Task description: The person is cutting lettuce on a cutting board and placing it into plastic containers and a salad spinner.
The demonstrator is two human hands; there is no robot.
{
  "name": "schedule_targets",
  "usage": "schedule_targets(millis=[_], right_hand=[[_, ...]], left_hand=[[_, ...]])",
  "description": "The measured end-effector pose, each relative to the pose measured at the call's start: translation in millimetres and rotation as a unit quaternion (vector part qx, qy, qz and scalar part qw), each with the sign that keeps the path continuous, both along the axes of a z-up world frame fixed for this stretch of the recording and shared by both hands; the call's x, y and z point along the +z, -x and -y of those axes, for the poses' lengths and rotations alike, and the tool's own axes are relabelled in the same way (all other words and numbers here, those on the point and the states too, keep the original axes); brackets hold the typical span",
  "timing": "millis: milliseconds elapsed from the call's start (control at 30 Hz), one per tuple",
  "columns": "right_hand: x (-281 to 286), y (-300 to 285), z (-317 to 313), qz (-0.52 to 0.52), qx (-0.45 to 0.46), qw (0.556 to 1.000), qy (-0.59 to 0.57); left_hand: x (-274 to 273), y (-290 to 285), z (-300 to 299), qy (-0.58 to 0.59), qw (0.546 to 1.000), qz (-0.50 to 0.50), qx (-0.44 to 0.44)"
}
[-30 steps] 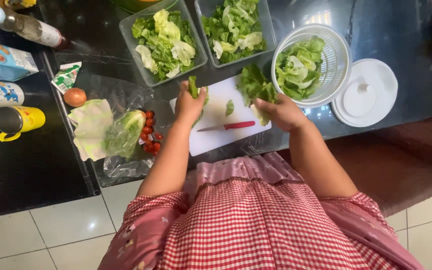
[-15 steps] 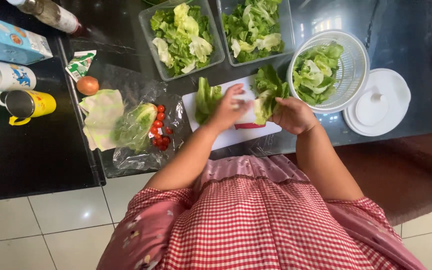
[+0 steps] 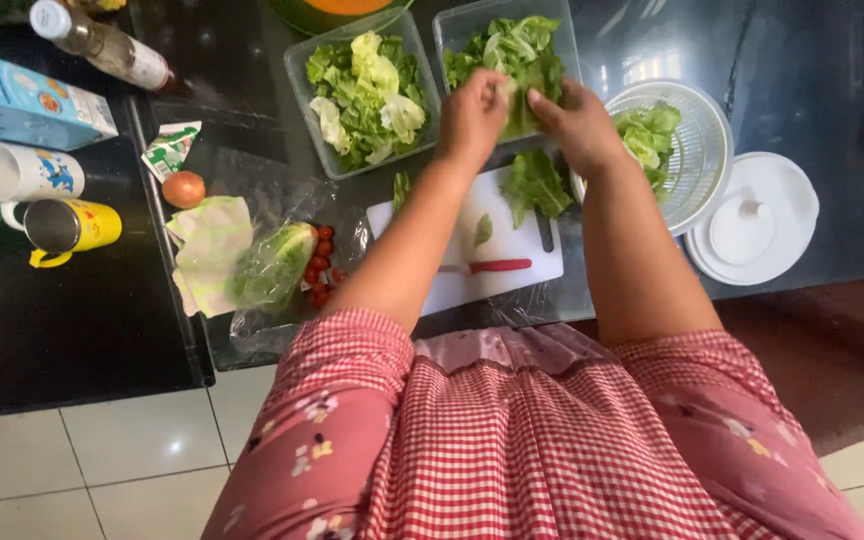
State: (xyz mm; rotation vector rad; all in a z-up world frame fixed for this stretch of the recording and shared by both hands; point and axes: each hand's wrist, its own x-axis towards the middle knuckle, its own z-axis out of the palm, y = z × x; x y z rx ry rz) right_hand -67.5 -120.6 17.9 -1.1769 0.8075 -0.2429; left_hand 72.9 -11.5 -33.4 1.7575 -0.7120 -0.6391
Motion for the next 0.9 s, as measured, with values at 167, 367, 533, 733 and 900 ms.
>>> schedule_targets(millis=[167, 367, 533, 733, 900], right_hand=[[-31.4, 8.9, 44.2, -0.108, 0.078, 0.968, 0.214], [-14.6, 79.2, 41.0, -0.095, 0.007, 0.934, 0.344], [-0.3, 145.1, 15.9, -0.139, -0.06, 0.872, 0.466], [-15.0, 205.3, 28.2, -0.228, -0.103, 0.891, 0.379], [-50.8, 228.5, 53.3, -0.257, -0.044, 0.887, 0.382]], left_hand=[[-47.8, -34.8, 39.2, -0.051, 0.993, 0.109, 0.018], [-21.1, -28.7, 13.3, -0.12, 0.93, 0.326, -0.117], [-30.3, -16.3, 18.0, -0.288, 0.853, 0.351, -0.257], [-60.7, -14.6, 48.5, -0.264, 0.867, 0.373, -0.2], [-78.3, -37.2, 53.3, -0.329, 0.815, 0.458, -0.13]])
